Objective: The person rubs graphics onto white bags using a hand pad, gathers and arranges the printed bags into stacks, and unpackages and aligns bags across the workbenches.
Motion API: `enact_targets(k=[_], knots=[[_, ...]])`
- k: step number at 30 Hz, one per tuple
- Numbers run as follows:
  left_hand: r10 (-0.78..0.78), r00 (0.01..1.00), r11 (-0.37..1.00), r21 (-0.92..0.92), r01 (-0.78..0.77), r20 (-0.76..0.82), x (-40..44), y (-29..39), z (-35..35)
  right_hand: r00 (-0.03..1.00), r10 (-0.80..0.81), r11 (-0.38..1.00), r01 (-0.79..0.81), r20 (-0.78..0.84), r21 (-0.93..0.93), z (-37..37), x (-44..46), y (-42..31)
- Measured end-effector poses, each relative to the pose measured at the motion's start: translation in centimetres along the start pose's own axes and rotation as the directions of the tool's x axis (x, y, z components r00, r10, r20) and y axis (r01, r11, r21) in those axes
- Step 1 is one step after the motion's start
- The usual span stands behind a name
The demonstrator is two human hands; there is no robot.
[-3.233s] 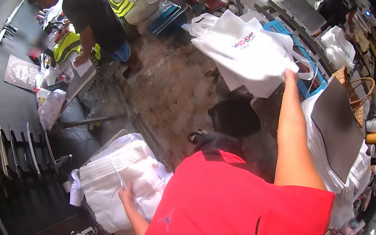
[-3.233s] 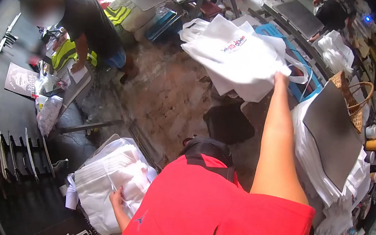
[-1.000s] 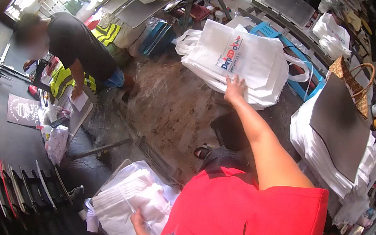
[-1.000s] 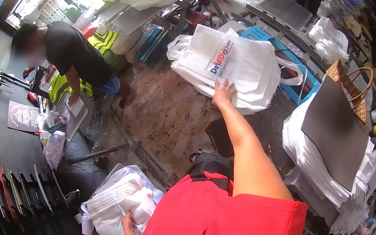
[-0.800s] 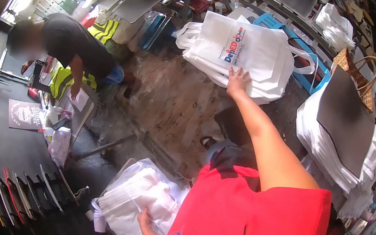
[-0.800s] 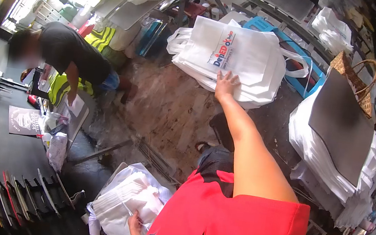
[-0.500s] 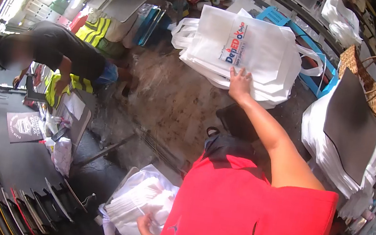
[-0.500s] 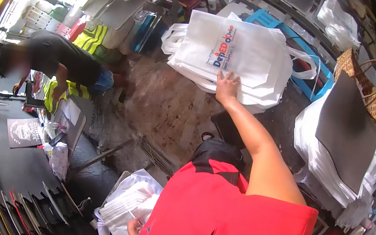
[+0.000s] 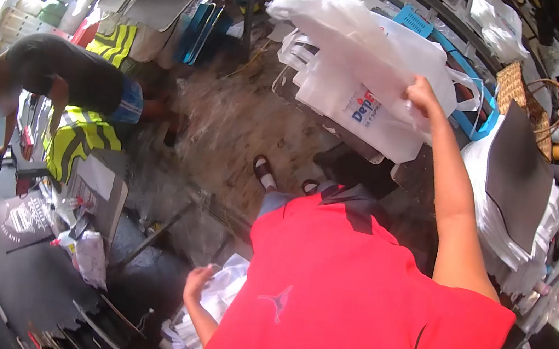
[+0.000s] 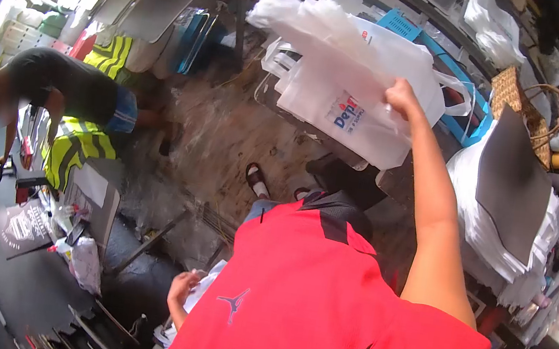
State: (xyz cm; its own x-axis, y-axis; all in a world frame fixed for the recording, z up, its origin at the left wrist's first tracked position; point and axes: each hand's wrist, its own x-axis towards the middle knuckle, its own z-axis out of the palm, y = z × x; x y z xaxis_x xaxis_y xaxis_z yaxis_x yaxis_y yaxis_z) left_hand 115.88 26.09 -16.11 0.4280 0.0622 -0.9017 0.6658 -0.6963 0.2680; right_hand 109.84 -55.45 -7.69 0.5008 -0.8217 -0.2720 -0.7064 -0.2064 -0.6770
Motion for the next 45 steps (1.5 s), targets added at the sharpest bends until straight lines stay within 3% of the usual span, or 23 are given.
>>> enact_targets(k=[4,6,8,10,11,13,14,17,21,23,24,26,27,29,33,35,36,37,39,42,43,44,45], knots=[[0.443,0.896,0.871,-0.227,-0.436,-0.025,6.6,15.6,-0.9,0.990,-0.128,0.989,0.133,-0.061,0.067,-2.2,-1.3,-1.7],[0.578,0.816,0.799,-0.200,-0.567,-0.002,9.5,25.6,1.8,0.995,0.091,0.988,-0.094,-0.032,-0.119,-2.8,-1.1,-2.4],[0.716,0.696,0.691,-0.198,-0.695,0.057,10.0,35.5,6.5,0.977,-0.114,0.962,0.063,-0.182,-0.264,-1.0,1.4,2.3],[0.801,0.579,0.599,-0.192,-0.777,0.155,10.5,43.9,12.8,0.944,-0.111,0.937,-0.004,-0.312,-0.348,0.6,-1.2,-0.2],[0.837,0.492,0.530,-0.133,-0.837,0.238,10.4,47.1,15.8,0.972,-0.033,0.938,-0.050,-0.231,-0.343,0.7,-1.5,-0.9],[0.799,0.494,0.506,0.059,-0.860,0.344,7.6,52.1,20.5,0.968,-0.013,0.953,-0.064,-0.251,-0.297,2.0,-1.7,-0.2],[0.857,0.454,0.405,0.226,-0.886,0.243,8.4,53.2,23.4,0.969,0.064,0.959,-0.126,-0.239,-0.253,2.0,-2.9,-2.0],[0.728,0.653,0.435,0.597,-0.674,0.208,5.8,55.6,28.4,0.957,0.090,0.964,-0.153,-0.277,-0.218,2.7,-4.6,-3.8],[0.663,0.736,0.500,0.650,-0.572,0.137,5.5,56.7,32.1,0.931,0.038,0.974,-0.116,-0.364,-0.194,3.1,-4.7,-1.9],[0.814,0.581,0.419,0.701,-0.577,-0.007,9.8,56.4,34.3,0.930,0.114,0.974,-0.174,-0.348,-0.146,2.5,-5.5,-2.3],[0.816,0.579,0.415,0.709,-0.570,-0.013,11.2,56.8,34.4,0.932,0.116,0.976,-0.171,-0.344,-0.134,2.2,-5.7,-2.4],[0.752,0.591,0.387,0.532,-0.753,0.290,12.7,58.2,33.8,0.939,0.120,0.987,-0.147,-0.324,-0.062,1.9,-6.2,-2.1],[0.759,0.586,0.380,0.538,-0.752,0.283,12.3,58.7,34.3,0.939,0.115,0.989,-0.139,-0.325,-0.051,1.8,-6.0,-2.0],[0.478,0.818,0.857,0.036,-0.515,0.322,9.1,59.1,35.3,0.953,0.132,0.990,-0.142,-0.272,-0.015,1.8,-6.0,-1.2],[0.450,0.783,0.779,0.239,-0.580,0.430,7.6,60.0,36.0,0.967,0.053,0.996,-0.069,-0.251,-0.056,2.3,-5.5,-0.3],[0.526,0.704,0.788,0.039,-0.615,0.477,8.6,60.6,36.3,0.976,0.106,0.988,-0.125,-0.189,-0.090,2.3,-5.2,-0.7],[0.429,0.561,0.896,-0.254,-0.365,0.708,8.4,61.0,35.3,0.977,0.106,0.989,-0.124,-0.186,-0.086,2.3,-5.4,-0.7],[0.348,0.548,0.937,-0.273,-0.216,0.760,2.8,62.8,33.5,0.980,0.099,0.989,-0.116,-0.172,-0.088,2.3,-5.5,-1.0],[0.406,0.418,0.914,-0.358,-0.191,0.813,4.3,64.4,34.6,0.982,0.091,0.990,-0.106,-0.166,-0.087,1.5,-6.0,-2.4],[0.536,0.311,0.843,-0.518,-0.147,0.785,2.4,67.4,36.3,0.963,-0.160,0.983,0.135,-0.217,-0.126,0.3,-7.6,-6.9],[0.505,0.325,0.850,-0.396,-0.347,0.800,6.9,68.7,38.1,0.954,-0.170,0.983,0.146,-0.248,-0.110,0.4,-7.7,-8.3],[0.571,0.304,0.800,-0.434,-0.414,0.762,2.6,69.9,38.0,0.949,-0.148,0.988,0.132,-0.279,-0.074,0.6,-7.5,-9.5],[0.508,0.279,0.849,-0.419,-0.320,0.815,-1.0,71.2,37.7,0.943,-0.124,0.992,0.117,-0.309,-0.041,0.4,-6.9,-10.6]])
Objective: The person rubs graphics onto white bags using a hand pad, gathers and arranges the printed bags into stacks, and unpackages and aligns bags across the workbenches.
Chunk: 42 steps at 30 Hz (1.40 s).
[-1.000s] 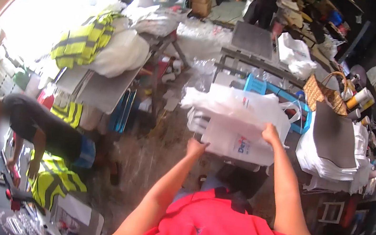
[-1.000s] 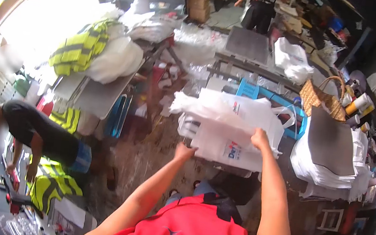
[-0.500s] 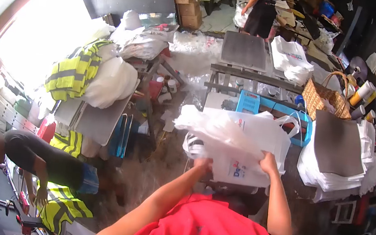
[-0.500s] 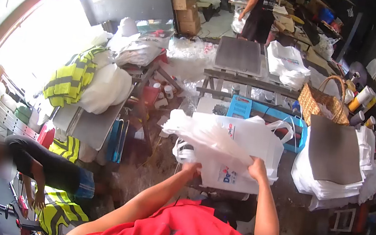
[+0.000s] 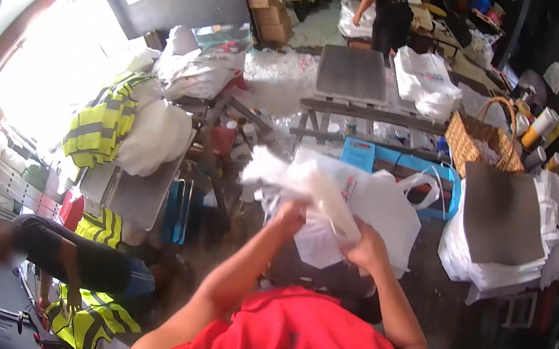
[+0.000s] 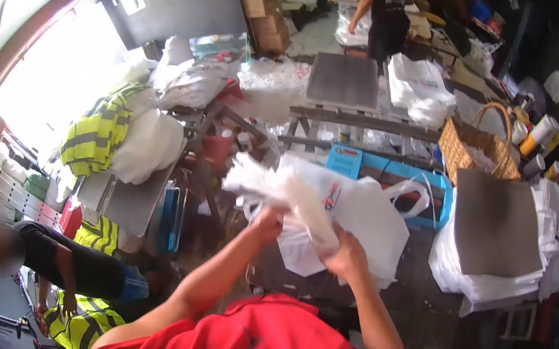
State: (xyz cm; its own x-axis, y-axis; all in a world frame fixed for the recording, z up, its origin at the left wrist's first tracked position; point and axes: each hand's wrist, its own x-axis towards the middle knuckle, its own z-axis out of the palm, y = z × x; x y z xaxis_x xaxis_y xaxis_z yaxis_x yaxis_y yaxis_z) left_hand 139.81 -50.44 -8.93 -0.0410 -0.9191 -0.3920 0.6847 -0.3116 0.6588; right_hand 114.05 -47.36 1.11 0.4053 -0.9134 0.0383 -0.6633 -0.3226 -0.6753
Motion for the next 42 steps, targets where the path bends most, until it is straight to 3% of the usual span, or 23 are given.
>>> enact_targets(k=[2,4,10,12,14,17,20,22,23,26,27,28,30,32,34,35,36,37,38,39,40,41,42], knots=[[-0.106,0.994,0.994,-0.008,0.106,0.038,0.3,2.5,2.9,0.996,-0.038,0.998,0.042,-0.083,0.049,-0.5,1.8,-1.5],[-0.076,0.997,0.997,0.025,0.076,-0.026,-2.4,5.1,7.8,0.989,-0.053,0.997,0.060,-0.136,0.045,-0.8,3.9,-3.0],[-0.140,0.990,0.990,0.032,0.141,-0.010,-1.1,3.9,6.1,0.979,0.037,0.997,-0.022,-0.201,0.079,3.1,6.0,-1.3],[-0.175,0.983,0.980,0.083,0.179,-0.051,-1.4,3.5,4.5,0.976,0.216,0.968,-0.210,-0.024,0.139,4.3,6.0,-1.3],[-0.189,0.979,0.976,0.093,0.195,-0.073,-1.7,3.3,2.5,0.981,0.122,0.982,-0.096,-0.154,0.162,7.4,5.9,1.4],[-0.205,0.975,0.965,0.151,0.215,-0.083,-2.5,2.1,-0.8,0.987,0.157,0.979,-0.160,0.033,0.126,9.2,5.9,1.5],[-0.221,0.944,0.963,-0.102,0.251,0.243,-3.7,-1.5,-6.2,0.981,0.190,0.967,-0.194,0.036,0.168,9.8,5.2,-0.5],[-0.162,0.974,0.983,0.116,0.145,0.159,-7.7,-2.4,-5.4,0.975,0.220,0.975,-0.221,0.035,0.033,11.0,5.2,-1.4],[-0.203,0.956,0.937,0.325,0.126,0.214,-9.0,-2.4,-5.9,0.983,0.183,0.983,-0.182,0.021,-0.034,12.1,5.2,-1.6],[-0.278,0.890,0.879,0.468,0.085,0.361,-12.5,-0.8,-3.5,0.980,0.174,0.980,-0.164,0.097,-0.111,12.8,5.6,-5.7],[-0.134,0.898,0.864,0.494,-0.101,0.420,-11.6,-2.2,-5.2,0.992,0.114,0.989,-0.108,0.054,-0.102,13.3,5.5,-7.5],[-0.135,0.898,0.865,0.492,-0.099,0.418,-11.8,-1.7,-5.5,0.998,0.064,0.997,-0.062,0.028,-0.053,14.4,5.6,-8.8],[-0.148,0.924,0.910,0.414,-0.012,0.352,-12.1,0.0,-6.4,0.992,0.070,0.997,-0.066,0.104,-0.043,16.2,6.1,-10.6],[-0.084,0.933,0.915,0.397,-0.068,0.351,-12.5,0.5,-8.0,0.986,0.045,0.999,-0.045,0.163,-0.005,18.2,7.0,-11.1],[0.081,0.965,0.981,0.152,-0.121,0.248,-11.7,-0.6,-11.2,0.960,0.010,0.999,-0.020,0.280,0.036,22.1,8.7,-9.9],[0.007,0.986,0.998,0.057,-0.016,0.164,-11.6,-1.4,-13.6,0.933,0.024,0.998,-0.041,0.358,0.042,24.2,8.7,-8.5],[-0.095,0.993,0.994,-0.045,0.099,0.075,-11.5,-1.8,-15.3,0.824,-0.026,0.968,-0.120,0.565,0.219,24.0,9.0,-7.9],[-0.132,0.991,0.981,-0.143,0.134,0.017,-12.8,-0.6,-13.2,0.668,-0.273,0.955,0.273,0.692,0.113,28.0,9.9,-4.3],[-0.166,0.985,0.960,-0.235,0.152,-0.041,-13.8,0.5,-11.2,0.728,0.078,0.995,-0.096,0.682,-0.011,25.8,8.7,-6.0],[-0.224,0.972,0.928,-0.321,0.190,-0.072,-13.0,-0.3,-12.2,0.783,0.175,0.984,-0.150,0.596,-0.091,23.8,7.2,-7.1],[-0.273,0.957,0.891,-0.402,0.211,-0.102,-12.3,-1.4,-13.6,0.772,0.214,0.976,-0.200,0.599,-0.090,24.4,5.7,-5.9],[-0.302,0.949,0.885,-0.398,0.243,-0.092,-11.3,-2.0,-14.2,0.833,0.120,0.993,-0.105,0.541,-0.059,24.7,5.1,-4.7],[-0.275,0.927,0.925,-0.333,0.183,-0.256,-10.4,-2.5,-14.7,0.879,0.019,0.999,0.000,0.476,-0.039,25.0,4.8,-3.7]])
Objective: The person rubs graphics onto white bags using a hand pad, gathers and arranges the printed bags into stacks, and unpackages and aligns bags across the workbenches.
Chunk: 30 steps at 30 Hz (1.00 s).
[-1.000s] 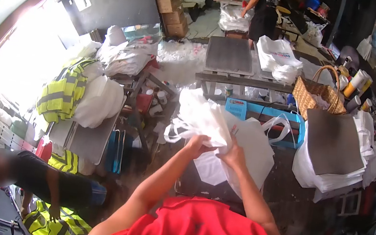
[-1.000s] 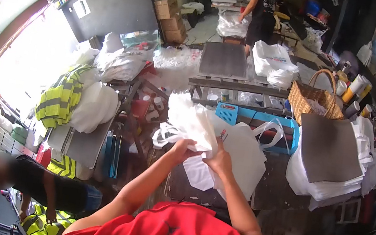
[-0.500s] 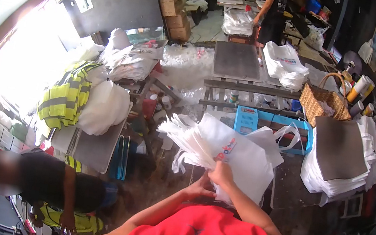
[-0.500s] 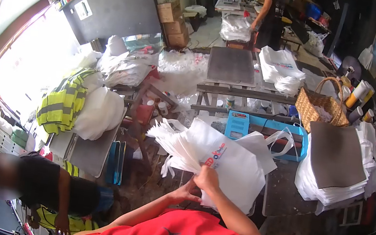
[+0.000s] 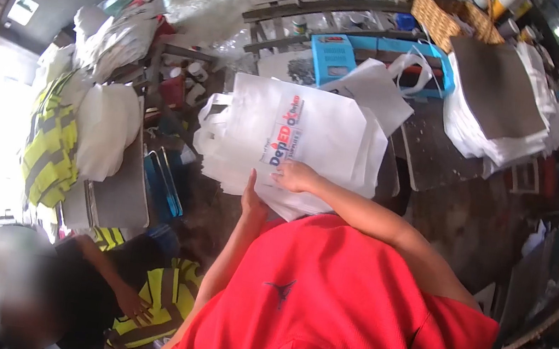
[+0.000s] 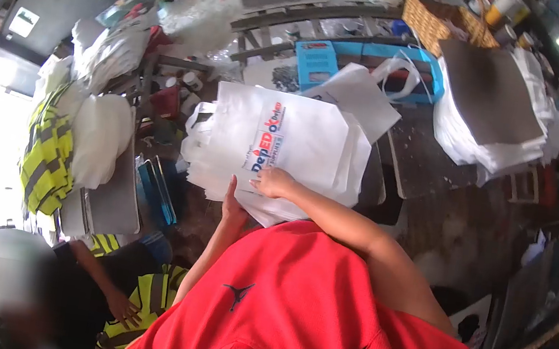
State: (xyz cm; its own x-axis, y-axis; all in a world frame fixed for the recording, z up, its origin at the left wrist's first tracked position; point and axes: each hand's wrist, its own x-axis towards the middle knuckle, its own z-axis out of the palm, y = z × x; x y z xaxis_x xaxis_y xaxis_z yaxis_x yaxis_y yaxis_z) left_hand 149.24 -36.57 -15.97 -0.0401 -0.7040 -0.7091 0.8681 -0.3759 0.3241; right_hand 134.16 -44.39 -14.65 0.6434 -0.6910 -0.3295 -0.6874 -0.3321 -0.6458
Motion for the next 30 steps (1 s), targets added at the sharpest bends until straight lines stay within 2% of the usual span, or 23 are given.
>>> enact_targets(k=[1,2,4,5,6,7,8,9,11,12,15,16,17,18,19,20,21,22,26,27,28,29,30], knots=[[0.084,0.985,0.995,0.061,-0.076,-0.150,0.6,-0.5,-0.7,0.999,-0.008,1.000,0.008,-0.037,-0.010,-0.2,-0.6,0.0],[0.065,0.986,0.996,0.065,-0.055,-0.155,0.9,-0.9,-1.5,0.999,0.011,1.000,-0.011,-0.032,-0.002,-1.1,-1.5,0.2],[0.073,0.982,0.997,0.023,-0.070,-0.172,1.9,-1.1,-2.1,0.996,-0.020,0.941,0.048,-0.087,0.334,-4.2,-2.7,1.6],[0.124,0.977,0.992,0.034,-0.120,-0.175,2.0,-1.2,-2.3,0.950,0.115,0.916,0.012,-0.291,0.400,-5.6,-3.1,2.9],[0.122,0.977,0.993,0.033,-0.118,-0.176,2.3,-1.2,-2.8,0.847,0.252,0.884,-0.006,-0.467,0.467,-7.4,-3.4,4.8],[0.117,0.984,0.993,0.003,-0.118,-0.134,2.6,-0.9,-3.8,0.738,0.292,0.921,-0.044,-0.609,0.388,-9.8,-3.6,7.3],[0.114,0.989,0.993,-0.023,-0.116,-0.091,2.5,-0.6,-4.6,0.531,0.351,0.930,-0.107,-0.771,0.350,-11.6,-3.4,10.8],[0.137,0.990,0.988,-0.064,-0.139,-0.025,1.2,0.0,-3.9,0.472,0.402,0.915,-0.172,-0.784,0.366,-15.4,-4.6,11.0],[0.182,0.983,0.982,-0.053,-0.181,0.034,-1.8,2.1,-1.8,0.238,0.192,0.933,-0.345,-0.952,0.102,-19.6,-4.0,14.2],[0.228,0.970,0.973,-0.050,-0.225,0.085,-2.5,3.3,-1.4,0.233,0.190,0.935,-0.339,-0.954,0.104,-21.0,-3.5,15.7],[0.448,0.893,0.873,0.196,-0.447,0.038,-3.6,7.2,-1.9,0.324,0.107,0.933,-0.358,-0.940,-0.017,-23.5,-1.7,18.6],[0.505,0.863,0.825,0.291,-0.484,0.003,-4.9,8.8,-1.2,0.423,0.050,0.913,-0.386,-0.905,-0.131,-23.9,-1.3,19.2],[0.613,0.790,0.724,0.399,-0.563,0.002,-5.4,10.5,-1.6,0.517,0.002,0.882,-0.405,-0.856,-0.243,-24.4,-1.0,19.3],[0.707,0.707,0.605,0.502,-0.618,0.019,-5.8,12.1,-1.9,0.515,0.007,0.885,-0.403,-0.857,-0.235,-25.0,-0.5,19.4],[0.789,0.614,0.502,0.580,-0.642,-0.004,-7.5,13.7,-0.3,0.626,0.084,0.944,-0.300,-0.776,-0.139,-25.9,-0.5,18.9],[0.805,0.591,0.430,0.627,-0.650,0.061,-9.0,15.5,0.2,0.732,0.134,0.978,-0.205,-0.668,-0.027,-26.8,-0.7,18.1],[0.837,0.542,0.399,0.589,-0.703,0.079,-10.2,16.7,0.7,0.748,-0.043,0.988,-0.069,-0.663,-0.142,-27.6,-1.4,16.8],[0.847,0.527,0.370,0.639,-0.675,0.066,-10.8,18.6,-0.2,0.787,-0.005,0.991,-0.077,-0.616,-0.105,-28.7,-2.5,14.2],[0.894,0.421,0.264,0.578,-0.772,0.153,-16.9,19.9,7.2,0.906,-0.028,0.998,-0.002,-0.423,-0.070,-34.5,-7.2,6.8],[0.906,0.399,0.255,0.575,-0.778,0.138,-17.5,20.0,8.3,0.925,-0.096,0.989,0.046,-0.369,-0.142,-36.2,-9.2,5.4],[0.880,0.447,0.273,0.601,-0.751,0.159,-18.0,20.5,9.1,0.936,-0.177,0.970,0.113,-0.305,-0.217,-38.0,-11.3,3.5],[0.859,0.482,0.283,0.625,-0.727,0.171,-18.5,21.0,9.6,0.960,-0.114,0.968,0.050,-0.255,-0.245,-39.1,-14.3,-0.1],[0.816,0.507,0.252,0.621,-0.743,0.276,-18.5,21.8,9.7,0.942,-0.115,0.960,0.024,-0.317,-0.277,-40.0,-16.3,0.1]])
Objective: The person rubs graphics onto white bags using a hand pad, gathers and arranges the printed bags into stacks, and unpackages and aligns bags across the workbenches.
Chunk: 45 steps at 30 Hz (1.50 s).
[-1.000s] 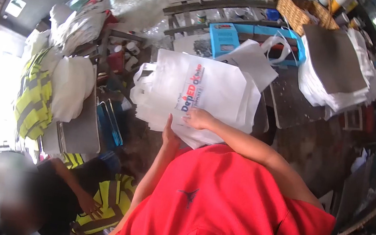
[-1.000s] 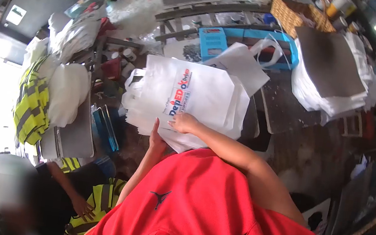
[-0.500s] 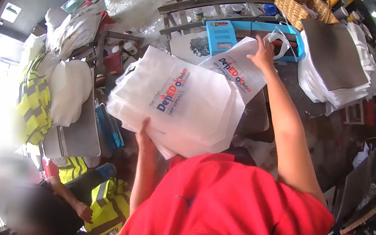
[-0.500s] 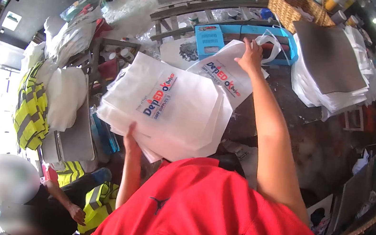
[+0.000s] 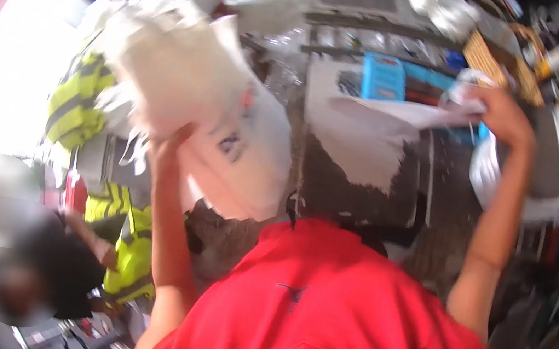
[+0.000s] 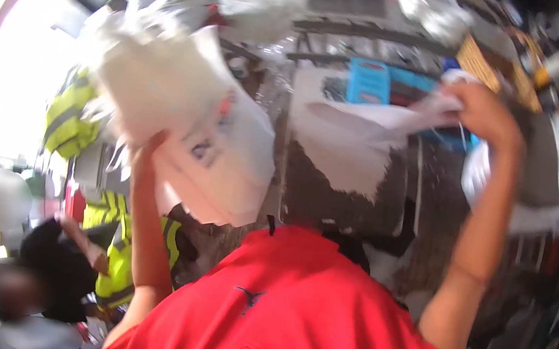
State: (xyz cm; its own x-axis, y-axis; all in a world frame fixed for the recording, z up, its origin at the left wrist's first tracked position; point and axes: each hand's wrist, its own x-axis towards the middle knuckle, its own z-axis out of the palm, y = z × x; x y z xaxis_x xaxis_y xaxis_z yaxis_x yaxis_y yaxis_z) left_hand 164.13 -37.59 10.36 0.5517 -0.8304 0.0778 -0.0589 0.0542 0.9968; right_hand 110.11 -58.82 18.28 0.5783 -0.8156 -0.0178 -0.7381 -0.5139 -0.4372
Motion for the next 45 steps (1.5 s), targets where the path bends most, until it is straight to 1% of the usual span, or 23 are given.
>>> enact_targets(k=[1,2,3,5,6,8,11,13,14,18,22,24,26,27,28,30,32,33,36,38,40,42,45], knots=[[0.033,0.993,0.999,0.007,-0.034,0.109,0.7,0.2,0.0,0.998,-0.031,0.980,0.041,0.054,-0.193,-2.7,-1.3,-0.5],[0.039,0.999,0.999,0.009,-0.039,-0.011,0.0,2.0,3.4,0.990,-0.085,0.956,0.049,-0.112,-0.288,-4.3,-3.3,-0.5],[0.071,0.995,0.992,0.096,-0.078,0.074,0.3,3.2,4.0,0.992,-0.114,0.973,0.100,-0.056,-0.208,-7.0,-3.6,-1.9],[0.139,0.976,0.990,-0.032,-0.136,0.170,1.3,3.1,6.7,0.878,-0.438,0.855,0.341,-0.193,-0.390,-10.5,-4.3,-4.9],[0.151,0.966,0.988,-0.072,-0.139,0.212,1.0,4.4,8.5,0.872,-0.430,0.891,0.369,-0.233,-0.263,-11.5,-4.1,-7.6],[0.117,0.965,0.983,-0.168,-0.078,0.235,1.2,4.1,11.2,0.880,-0.472,0.866,0.451,-0.054,-0.216,-15.6,-2.2,-8.7],[0.154,0.926,0.967,-0.246,-0.070,0.345,0.3,5.2,14.1,0.794,-0.596,0.794,0.560,-0.123,-0.238,-17.6,1.8,-10.6],[0.152,0.931,0.962,-0.267,-0.063,0.331,-0.5,4.8,15.2,0.712,-0.642,0.751,0.511,-0.282,-0.419,-16.6,5.8,-13.7],[0.140,0.935,0.962,-0.269,-0.050,0.325,-0.5,3.4,15.7,0.694,-0.681,0.715,0.560,-0.234,-0.420,-16.0,7.4,-16.5],[-0.047,0.945,0.959,-0.249,0.133,0.323,-1.4,-2.8,16.0,0.910,-0.351,0.874,0.235,-0.219,-0.425,-13.0,8.8,-23.6],[-0.314,0.930,0.922,-0.172,0.347,0.192,-0.9,-12.0,15.2,0.851,-0.449,0.859,0.326,-0.273,-0.396,-11.9,9.5,-21.9],[-0.396,0.889,0.883,-0.172,0.438,0.230,-0.5,-16.2,14.0,0.965,-0.262,0.837,0.225,-0.004,-0.499,-11.0,10.9,-22.8],[-0.394,0.910,0.912,-0.068,0.404,0.127,0.4,-19.5,13.2,0.942,-0.230,0.818,0.323,0.243,-0.476,-9.1,11.9,-24.9],[-0.422,0.900,0.899,-0.073,0.431,0.110,0.3,-20.8,12.8,0.926,-0.333,0.828,0.378,0.180,-0.413,-6.4,14.1,-21.1],[-0.455,0.884,0.878,-0.110,0.465,0.106,0.0,-21.4,12.0,0.748,-0.444,0.456,0.662,0.493,-0.595,-4.6,16.8,-19.4],[-0.505,0.857,0.841,-0.166,0.515,0.100,-0.4,-22.6,10.9,0.857,-0.258,0.719,0.479,0.447,-0.504,-0.2,17.9,-20.5],[-0.535,0.838,0.814,-0.201,0.545,0.104,-0.6,-22.9,10.4,0.885,-0.278,0.724,0.448,0.373,-0.525,2.5,18.4,-21.1],[-0.545,0.831,0.803,-0.216,0.555,0.112,-0.5,-23.2,10.3,0.955,-0.227,0.855,0.290,0.191,-0.429,2.7,17.4,-20.9],[-0.568,0.813,0.775,-0.248,0.580,0.126,0.1,-23.7,10.4,0.955,-0.242,0.896,0.288,0.171,-0.338,-0.8,13.4,-20.2],[-0.593,0.794,0.749,-0.273,0.604,0.132,0.4,-24.1,10.7,0.934,-0.352,0.901,0.354,0.054,-0.250,-3.0,8.8,-18.9],[-0.601,0.786,0.726,-0.311,0.613,0.145,0.6,-25.3,10.5,0.901,-0.402,0.875,0.327,-0.162,-0.357,-4.9,5.8,-10.4],[-0.522,0.830,0.724,-0.413,0.552,0.196,0.6,-27.4,10.3,0.983,-0.173,0.928,0.143,-0.059,-0.344,-9.1,3.4,-7.1],[-0.542,0.809,0.720,-0.371,0.586,0.226,0.6,-27.2,10.3,0.966,-0.178,0.882,0.073,-0.186,-0.465,-15.1,-0.6,-1.6]])
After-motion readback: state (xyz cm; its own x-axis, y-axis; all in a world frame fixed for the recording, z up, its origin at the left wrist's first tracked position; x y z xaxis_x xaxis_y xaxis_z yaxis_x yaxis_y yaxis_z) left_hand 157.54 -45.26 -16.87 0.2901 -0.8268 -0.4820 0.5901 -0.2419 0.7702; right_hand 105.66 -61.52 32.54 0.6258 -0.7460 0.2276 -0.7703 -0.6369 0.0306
